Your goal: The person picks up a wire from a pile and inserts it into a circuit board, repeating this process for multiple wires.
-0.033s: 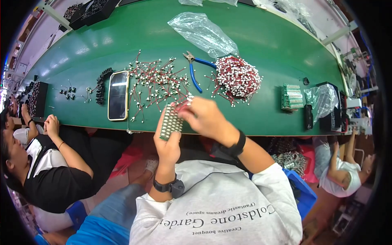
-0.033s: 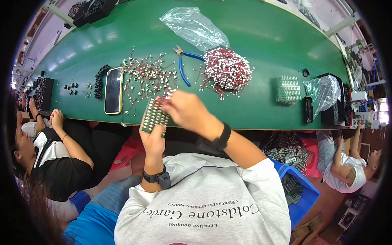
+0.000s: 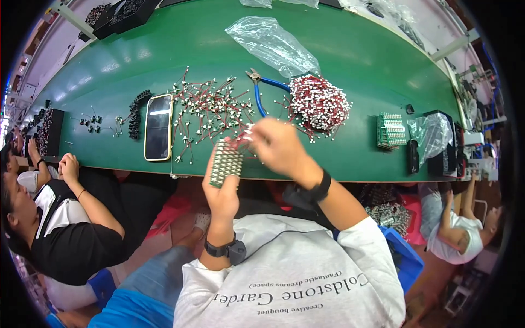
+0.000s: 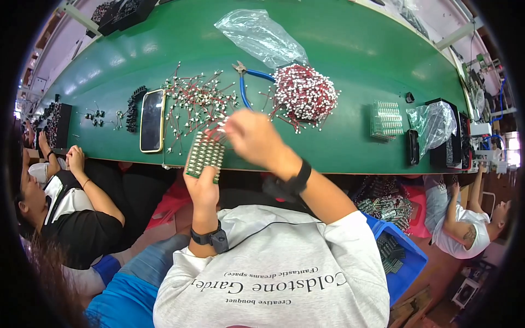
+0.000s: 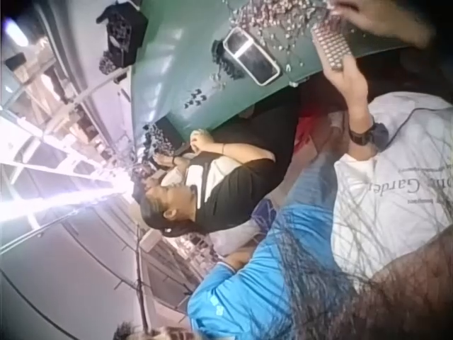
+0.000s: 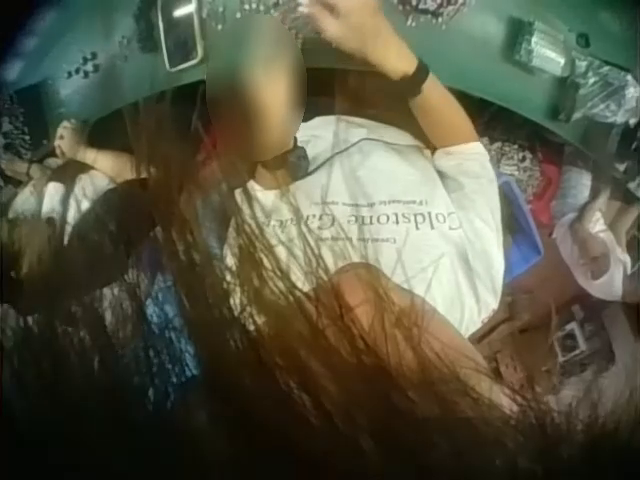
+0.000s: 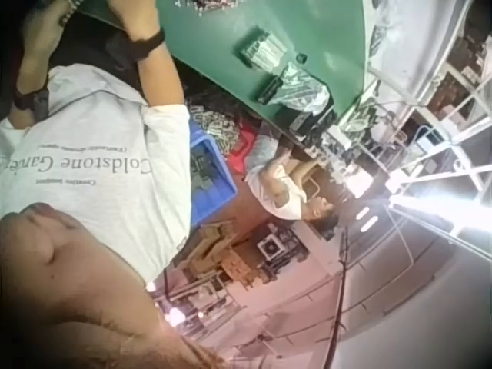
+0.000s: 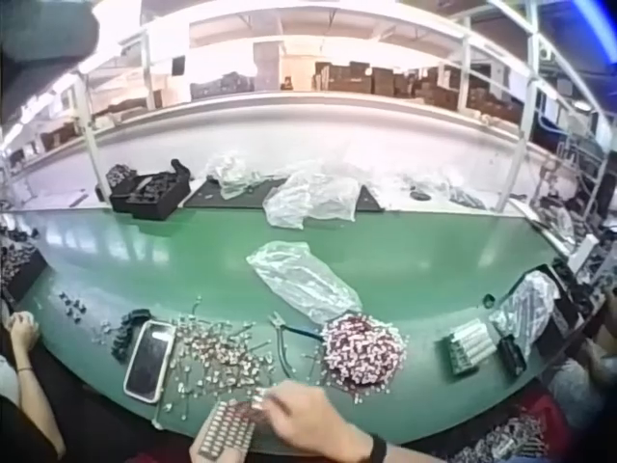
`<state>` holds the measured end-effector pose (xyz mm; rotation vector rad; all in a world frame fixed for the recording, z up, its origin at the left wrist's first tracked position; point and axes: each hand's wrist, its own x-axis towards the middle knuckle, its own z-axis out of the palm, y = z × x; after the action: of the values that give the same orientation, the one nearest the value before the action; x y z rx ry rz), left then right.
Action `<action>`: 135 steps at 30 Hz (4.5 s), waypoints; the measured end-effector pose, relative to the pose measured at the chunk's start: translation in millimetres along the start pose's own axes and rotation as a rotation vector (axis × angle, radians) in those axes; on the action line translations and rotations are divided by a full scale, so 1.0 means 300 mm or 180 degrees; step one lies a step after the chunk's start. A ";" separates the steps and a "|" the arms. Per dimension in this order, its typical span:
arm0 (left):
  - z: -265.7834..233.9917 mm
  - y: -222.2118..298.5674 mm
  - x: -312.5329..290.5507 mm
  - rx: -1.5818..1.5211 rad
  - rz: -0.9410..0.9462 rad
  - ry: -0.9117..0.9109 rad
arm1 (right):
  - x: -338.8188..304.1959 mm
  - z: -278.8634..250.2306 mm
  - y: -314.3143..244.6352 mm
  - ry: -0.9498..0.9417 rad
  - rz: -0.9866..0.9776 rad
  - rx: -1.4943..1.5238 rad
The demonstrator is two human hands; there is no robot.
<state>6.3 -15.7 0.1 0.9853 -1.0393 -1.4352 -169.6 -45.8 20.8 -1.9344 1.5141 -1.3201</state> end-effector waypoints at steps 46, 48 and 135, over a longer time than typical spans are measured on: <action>-0.017 0.022 -0.016 -0.0429 0.0009 0.0628 | 0.145 -0.049 0.235 0.0409 -0.0466 -0.1948; -0.002 0.041 -0.013 -0.0530 -0.0013 0.0569 | 0.158 -0.094 0.175 0.0743 -0.0508 -0.0672; 0.060 0.007 -0.063 -0.0022 0.0157 -0.0214 | -0.131 0.028 -0.091 -0.0355 -0.0196 -0.0261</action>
<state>-8.3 4.5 7.6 0.9058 -1.0996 -1.4390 -146.9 -2.8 18.9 -2.0844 1.4873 -1.1700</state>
